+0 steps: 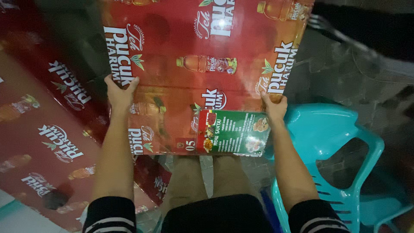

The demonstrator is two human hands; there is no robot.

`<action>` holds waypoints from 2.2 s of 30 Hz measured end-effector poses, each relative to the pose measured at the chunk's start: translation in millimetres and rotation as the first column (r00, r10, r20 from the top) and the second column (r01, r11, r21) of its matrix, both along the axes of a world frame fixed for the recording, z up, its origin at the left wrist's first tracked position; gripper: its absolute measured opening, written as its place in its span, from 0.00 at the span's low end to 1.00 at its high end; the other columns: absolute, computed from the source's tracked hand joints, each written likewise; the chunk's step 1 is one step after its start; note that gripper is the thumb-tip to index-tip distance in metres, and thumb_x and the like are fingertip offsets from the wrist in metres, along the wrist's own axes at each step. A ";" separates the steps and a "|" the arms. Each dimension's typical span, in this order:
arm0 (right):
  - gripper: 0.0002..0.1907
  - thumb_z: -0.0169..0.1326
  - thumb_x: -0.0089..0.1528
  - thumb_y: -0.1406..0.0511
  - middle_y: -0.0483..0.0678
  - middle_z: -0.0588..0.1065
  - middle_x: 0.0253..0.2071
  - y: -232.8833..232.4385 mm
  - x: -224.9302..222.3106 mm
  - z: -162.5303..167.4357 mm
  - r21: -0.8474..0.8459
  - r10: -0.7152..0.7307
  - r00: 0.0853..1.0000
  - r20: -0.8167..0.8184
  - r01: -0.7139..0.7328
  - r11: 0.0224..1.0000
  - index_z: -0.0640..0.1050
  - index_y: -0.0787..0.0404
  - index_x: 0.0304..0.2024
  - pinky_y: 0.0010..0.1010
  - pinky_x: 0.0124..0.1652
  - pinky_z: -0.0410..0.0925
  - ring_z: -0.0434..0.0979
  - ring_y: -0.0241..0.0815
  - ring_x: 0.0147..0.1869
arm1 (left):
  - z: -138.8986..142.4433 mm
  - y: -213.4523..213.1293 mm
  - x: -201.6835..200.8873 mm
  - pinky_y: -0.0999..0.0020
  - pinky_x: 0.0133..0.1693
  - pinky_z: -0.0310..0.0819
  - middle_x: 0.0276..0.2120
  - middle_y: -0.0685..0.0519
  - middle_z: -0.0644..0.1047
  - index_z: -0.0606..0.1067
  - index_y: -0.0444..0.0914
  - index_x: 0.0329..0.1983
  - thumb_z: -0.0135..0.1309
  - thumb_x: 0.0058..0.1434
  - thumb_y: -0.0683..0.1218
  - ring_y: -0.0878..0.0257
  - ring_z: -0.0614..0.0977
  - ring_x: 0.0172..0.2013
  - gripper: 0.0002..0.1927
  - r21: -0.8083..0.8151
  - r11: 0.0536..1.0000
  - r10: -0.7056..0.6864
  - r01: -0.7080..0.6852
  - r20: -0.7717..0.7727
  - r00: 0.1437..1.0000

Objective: The person lifts and repositions a large red cardboard box against a brick wall, then moves a teal plastic chair to sit on it. They continue to adjust the box and chair positions, then pick up two small bottles and place them on the box.

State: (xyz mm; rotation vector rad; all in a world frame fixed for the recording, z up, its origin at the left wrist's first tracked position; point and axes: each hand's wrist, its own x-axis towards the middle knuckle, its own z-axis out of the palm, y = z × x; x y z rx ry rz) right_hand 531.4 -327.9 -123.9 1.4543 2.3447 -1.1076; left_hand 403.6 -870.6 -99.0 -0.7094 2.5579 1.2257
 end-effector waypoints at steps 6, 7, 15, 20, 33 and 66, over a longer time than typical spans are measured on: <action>0.38 0.73 0.52 0.50 0.54 0.78 0.50 8.9 -20.0 -0.5 -0.023 0.066 0.982 -0.177 -0.071 0.997 0.74 0.67 0.54 0.36 0.53 0.71 0.79 0.46 0.52 | 5.3 -3.0 6.2 0.60 0.52 0.75 0.50 0.43 0.79 0.67 0.31 0.59 0.73 0.57 0.56 0.54 0.81 0.49 0.38 0.015 1.000 0.017 -0.018 0.064 0.998; 0.38 0.73 0.53 0.51 0.54 0.78 0.50 8.0 -24.0 -2.4 -0.035 0.090 0.973 -0.213 -0.100 0.994 0.74 0.67 0.54 0.36 0.53 0.71 0.79 0.46 0.53 | 6.0 -4.5 9.5 0.61 0.52 0.76 0.49 0.44 0.80 0.68 0.31 0.57 0.72 0.57 0.57 0.55 0.81 0.48 0.36 0.033 0.999 0.040 -0.042 0.072 0.997; 0.38 0.73 0.53 0.52 0.54 0.78 0.50 12.8 -41.9 -18.4 -0.076 0.115 0.975 -0.191 -0.132 0.988 0.73 0.68 0.54 0.35 0.52 0.72 0.79 0.45 0.52 | -9.3 8.6 36.3 0.62 0.51 0.75 0.48 0.46 0.81 0.69 0.34 0.57 0.72 0.53 0.56 0.58 0.82 0.47 0.37 0.074 0.979 0.187 -0.192 0.078 0.979; 0.37 0.73 0.54 0.52 0.55 0.78 0.50 26.4 -34.4 -25.0 -0.018 0.186 0.975 -0.120 -0.189 0.982 0.74 0.69 0.54 0.36 0.52 0.71 0.79 0.45 0.52 | -27.3 14.8 52.0 0.59 0.53 0.73 0.50 0.43 0.79 0.68 0.33 0.59 0.73 0.55 0.57 0.53 0.81 0.49 0.39 -0.018 0.984 0.177 -0.176 0.120 0.977; 0.51 0.71 0.58 0.50 0.69 0.65 0.66 1.5 -37.3 -21.8 0.251 0.280 0.948 -0.153 -0.237 0.939 0.60 0.75 0.68 0.44 0.66 0.58 0.64 0.62 0.71 | -62.4 16.7 70.5 0.54 0.65 0.59 0.65 0.32 0.67 0.58 0.26 0.70 0.74 0.55 0.52 0.42 0.68 0.64 0.50 -0.146 0.989 -0.014 -0.001 -0.100 0.995; 0.41 0.63 0.58 0.54 0.58 0.71 0.64 -13.2 229.1 305.9 -0.261 0.183 0.873 -0.451 -0.325 0.909 0.65 0.58 0.70 0.45 0.50 0.73 0.74 0.52 0.64 | 255.5 295.0 250.3 0.67 0.55 0.75 0.47 0.48 0.82 0.76 0.32 0.52 0.57 0.67 0.42 0.63 0.82 0.49 0.13 0.497 0.608 -0.444 0.619 -0.434 0.784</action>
